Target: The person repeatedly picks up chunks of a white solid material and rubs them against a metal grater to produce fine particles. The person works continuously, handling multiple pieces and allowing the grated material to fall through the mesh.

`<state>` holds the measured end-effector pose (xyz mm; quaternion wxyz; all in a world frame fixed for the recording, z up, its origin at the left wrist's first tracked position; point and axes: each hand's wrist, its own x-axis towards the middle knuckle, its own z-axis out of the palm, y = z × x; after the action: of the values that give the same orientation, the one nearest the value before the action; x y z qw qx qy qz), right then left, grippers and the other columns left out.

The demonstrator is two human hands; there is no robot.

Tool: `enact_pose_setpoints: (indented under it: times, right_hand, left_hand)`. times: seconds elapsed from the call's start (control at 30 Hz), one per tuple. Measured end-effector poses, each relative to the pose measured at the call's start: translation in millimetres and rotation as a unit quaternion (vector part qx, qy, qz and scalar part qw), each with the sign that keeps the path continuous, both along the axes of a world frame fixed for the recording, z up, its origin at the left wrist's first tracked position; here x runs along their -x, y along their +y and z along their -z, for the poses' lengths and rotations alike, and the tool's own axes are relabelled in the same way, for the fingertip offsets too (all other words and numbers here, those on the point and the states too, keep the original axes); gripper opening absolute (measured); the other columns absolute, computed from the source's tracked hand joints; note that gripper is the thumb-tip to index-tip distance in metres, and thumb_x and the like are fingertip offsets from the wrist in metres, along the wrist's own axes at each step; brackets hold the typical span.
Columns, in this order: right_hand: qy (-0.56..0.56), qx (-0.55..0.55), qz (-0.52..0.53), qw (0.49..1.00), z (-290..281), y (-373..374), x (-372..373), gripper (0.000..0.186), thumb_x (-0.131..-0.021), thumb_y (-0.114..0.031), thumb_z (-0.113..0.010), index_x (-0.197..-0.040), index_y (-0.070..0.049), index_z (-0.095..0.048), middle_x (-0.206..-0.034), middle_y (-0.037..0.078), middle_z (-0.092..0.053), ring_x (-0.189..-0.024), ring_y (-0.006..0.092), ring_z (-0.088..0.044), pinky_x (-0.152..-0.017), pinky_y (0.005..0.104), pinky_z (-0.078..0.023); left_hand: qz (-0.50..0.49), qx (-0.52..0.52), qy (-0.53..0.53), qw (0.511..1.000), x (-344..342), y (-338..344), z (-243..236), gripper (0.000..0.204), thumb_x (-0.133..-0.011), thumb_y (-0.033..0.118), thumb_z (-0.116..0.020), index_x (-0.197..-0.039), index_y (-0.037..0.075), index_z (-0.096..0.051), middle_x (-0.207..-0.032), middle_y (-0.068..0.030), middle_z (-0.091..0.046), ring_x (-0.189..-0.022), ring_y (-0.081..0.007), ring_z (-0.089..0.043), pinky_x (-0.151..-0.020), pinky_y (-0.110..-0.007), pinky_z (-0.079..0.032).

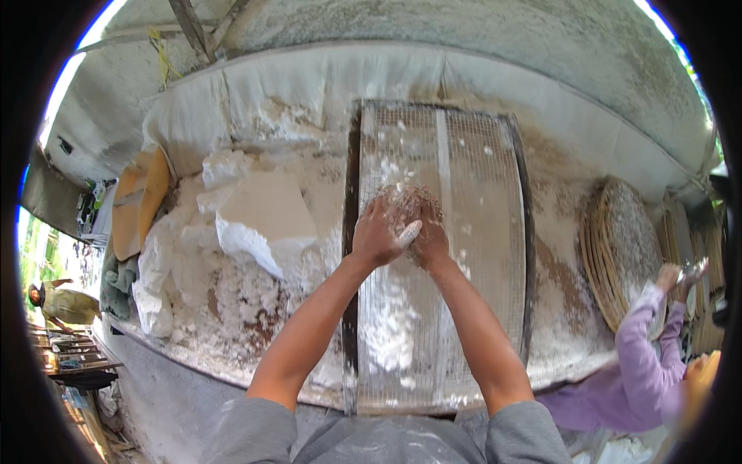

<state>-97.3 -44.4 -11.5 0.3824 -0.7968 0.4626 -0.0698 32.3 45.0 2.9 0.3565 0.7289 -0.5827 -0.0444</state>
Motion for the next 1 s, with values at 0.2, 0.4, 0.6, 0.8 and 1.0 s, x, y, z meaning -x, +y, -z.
enact_pose_setpoints:
  times: [0.2,0.4,0.6,0.8,1.0]
  right_hand:
    - [-0.108,0.253,-0.120,0.954,9,153,93,0.060,-0.100,-0.042,-0.049,-0.148,-0.007,-0.049,-0.160,0.019,-0.035,-0.152,0.0363,-0.028,-0.125,0.0497,-0.022]
    - [-0.129,0.318,0.033,0.939,12,171,64,0.070,-0.100,-0.044,-0.051,-0.156,-0.006,-0.033,-0.162,0.025,-0.029,-0.150,0.0442,-0.026,-0.122,0.0576,-0.018]
    - [-0.003,0.391,-0.053,0.919,11,-4,-37,0.066,-0.097,-0.035,-0.054,-0.157,-0.012,-0.036,-0.161,0.024,-0.031,-0.150,0.0447,-0.026,-0.124,0.0536,-0.020]
    - [0.068,0.150,-0.060,0.985,-52,-108,-104,0.061,-0.088,-0.031,-0.065,-0.145,-0.011,-0.050,-0.149,0.020,-0.050,-0.133,0.0375,-0.053,-0.105,0.0450,-0.049]
    - [0.061,0.279,-0.121,0.951,-14,-49,-65,0.067,-0.088,-0.030,-0.065,-0.147,-0.008,-0.044,-0.151,0.019,-0.046,-0.134,0.0359,-0.051,-0.108,0.0435,-0.047]
  left_hand:
    - [-0.014,-0.025,0.065,0.997,108,159,17,0.069,-0.090,0.052,-0.062,-0.142,0.007,-0.057,-0.151,-0.0221,-0.048,-0.146,-0.0421,-0.036,-0.123,-0.053,-0.022]
    - [-0.077,0.109,0.097,0.986,108,153,14,0.065,-0.098,0.047,-0.047,-0.147,0.005,-0.052,-0.159,-0.0209,-0.039,-0.152,-0.0445,-0.025,-0.123,-0.058,-0.012]
    - [-0.131,-0.010,-0.088,0.987,10,-28,1,0.069,-0.097,0.048,-0.051,-0.153,0.008,-0.044,-0.165,-0.0171,-0.029,-0.154,-0.0429,-0.016,-0.124,-0.057,-0.009]
    - [-0.084,-0.072,-0.067,0.992,-74,-150,-29,0.081,-0.096,0.060,-0.049,-0.153,0.002,-0.041,-0.155,-0.0264,-0.041,-0.146,-0.0424,-0.035,-0.125,-0.051,-0.018]
    - [-0.021,0.010,-0.098,0.995,-38,-70,-14,0.084,-0.094,0.054,-0.057,-0.153,-0.001,-0.036,-0.154,-0.0260,-0.042,-0.149,-0.0405,-0.031,-0.124,-0.049,-0.019]
